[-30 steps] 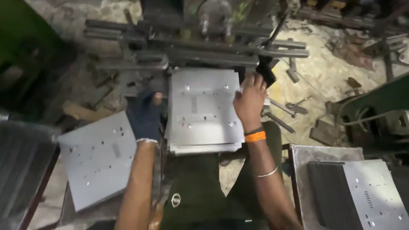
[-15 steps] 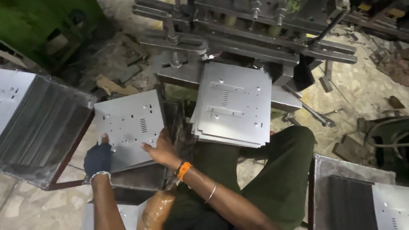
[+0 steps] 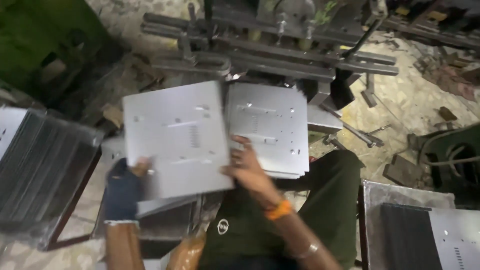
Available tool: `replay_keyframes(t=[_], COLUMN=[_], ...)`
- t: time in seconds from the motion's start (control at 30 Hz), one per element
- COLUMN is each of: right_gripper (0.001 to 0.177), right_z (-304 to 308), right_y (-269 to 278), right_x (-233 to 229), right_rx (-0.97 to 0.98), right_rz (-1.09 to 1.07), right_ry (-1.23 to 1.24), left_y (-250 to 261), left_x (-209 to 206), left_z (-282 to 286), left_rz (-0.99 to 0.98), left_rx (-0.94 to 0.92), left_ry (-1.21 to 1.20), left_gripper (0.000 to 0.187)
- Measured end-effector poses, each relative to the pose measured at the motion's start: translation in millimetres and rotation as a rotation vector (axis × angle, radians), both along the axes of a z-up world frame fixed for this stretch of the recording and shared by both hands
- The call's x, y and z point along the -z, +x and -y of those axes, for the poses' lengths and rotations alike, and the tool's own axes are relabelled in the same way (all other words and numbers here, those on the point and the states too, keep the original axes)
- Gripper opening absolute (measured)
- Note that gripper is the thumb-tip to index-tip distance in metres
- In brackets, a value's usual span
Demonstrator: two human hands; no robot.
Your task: Operating an industrial machine to stamp or bend metal sheets manually.
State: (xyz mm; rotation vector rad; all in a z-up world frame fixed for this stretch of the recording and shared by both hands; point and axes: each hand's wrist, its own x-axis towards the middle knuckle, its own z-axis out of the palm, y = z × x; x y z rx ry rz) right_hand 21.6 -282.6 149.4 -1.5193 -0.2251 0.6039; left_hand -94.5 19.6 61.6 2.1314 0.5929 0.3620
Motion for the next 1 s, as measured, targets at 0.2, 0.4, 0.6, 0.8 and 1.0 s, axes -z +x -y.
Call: replay_keyframes(t=[0.2, 0.4, 0.6, 0.8, 1.0], right_gripper=[0.033, 0.034, 0.057, 0.038, 0.048], right_z=[115, 155, 196, 150, 143], right_y=[54, 150, 253, 224, 213], right_x=[0, -2, 102, 58, 42], right_rx=[0.340, 0.455, 0.451, 0.458, 0.485], right_rz=[0.237, 0.227, 0.264, 0.275, 0.163], right_ry=[0.013, -0.044, -0.247, -0.047, -0.020], left_y=[88, 204, 257, 263, 266], left_x=[-71, -52, -34, -20, -2], left_z=[113, 163, 159, 140, 141], left_rz=[0.094, 0.182, 0.163, 0.322, 0.376], left_rx=[0.435, 0.438, 0.253, 0.197, 0.161], left_ry=[-0.509, -0.807, -0.633, -0.645, -0.695], left_gripper=[0.054, 0.054, 0.041, 0.033, 0.025])
